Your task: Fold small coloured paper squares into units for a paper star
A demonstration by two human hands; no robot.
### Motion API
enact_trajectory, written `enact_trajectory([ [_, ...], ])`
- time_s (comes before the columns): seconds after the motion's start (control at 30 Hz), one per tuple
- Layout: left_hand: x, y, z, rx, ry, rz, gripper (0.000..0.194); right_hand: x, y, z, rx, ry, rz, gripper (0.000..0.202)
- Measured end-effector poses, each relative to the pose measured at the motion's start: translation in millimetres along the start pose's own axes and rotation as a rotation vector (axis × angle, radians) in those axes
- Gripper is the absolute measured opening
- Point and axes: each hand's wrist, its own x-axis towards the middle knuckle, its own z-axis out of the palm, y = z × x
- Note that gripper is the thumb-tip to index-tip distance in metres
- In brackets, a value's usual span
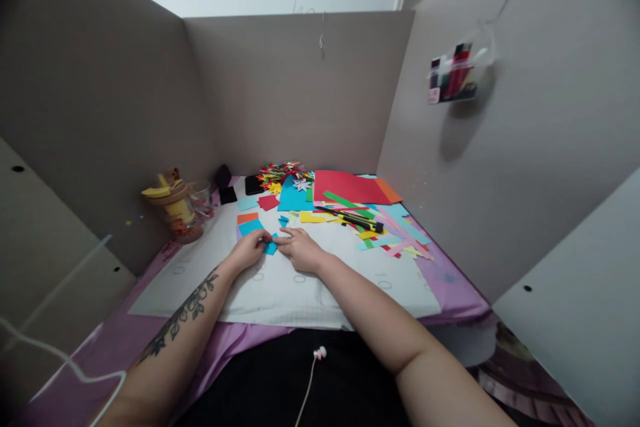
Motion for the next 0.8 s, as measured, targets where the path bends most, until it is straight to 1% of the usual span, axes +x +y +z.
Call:
enact_trajectory([
  [0.1, 0, 1, -0.3, -0.019, 0.02, -0.003, 0.028, 0, 2, 3, 0.038, 0.006, -0.008, 0.04],
  [0.17, 0, 4, -2.1, -0.047, 0.073, 0.004, 0.022, 0, 4, 5, 0.093, 0.057, -0.003, 0.048],
  [0.23, -1, 9, -5.7, -0.072, 0.215, 0.004, 0.02, 0, 7, 5, 0.183, 0.148, 0.006, 0.05],
  [0.3, -3, 15, -10.5, -0.085, 0.392, -0.007, 0.022, 1, 7, 3, 0.308, 0.271, 0.047, 0.044],
  [0.33, -5, 18, -12.7, -0.089, 0.448, -0.007, 0.023, 2, 6, 2, 0.376, 0.331, 0.087, 0.039],
  [0.37, -6, 20, -14.6, -0.092, 0.47, 0.0, 0.024, 2, 5, 0, 0.441, 0.386, 0.136, 0.034],
  [0.4, -7, 22, -15.9, -0.094, 0.467, 0.014, 0.024, 3, 3, -2, 0.498, 0.432, 0.189, 0.029],
  [0.47, -9, 26, -16.5, -0.092, 0.412, 0.05, 0.023, 4, 1, -5, 0.593, 0.495, 0.282, 0.02],
  [0.53, -10, 30, -14.8, -0.096, 0.341, 0.074, 0.02, 5, 0, -4, 0.661, 0.536, 0.349, 0.013],
  [0.6, -11, 35, -11.6, -0.128, 0.28, 0.083, 0.017, 6, 1, -1, 0.742, 0.553, 0.399, 0.01],
  [0.73, -11, 44, -4.7, -0.302, 0.195, 0.085, 0.015, 9, 4, 8, 0.954, 0.516, 0.433, 0.022],
  [0.8, -12, 47, -1.9, -0.366, 0.171, 0.064, 0.014, 9, 4, 10, 0.992, 0.486, 0.421, 0.027],
])
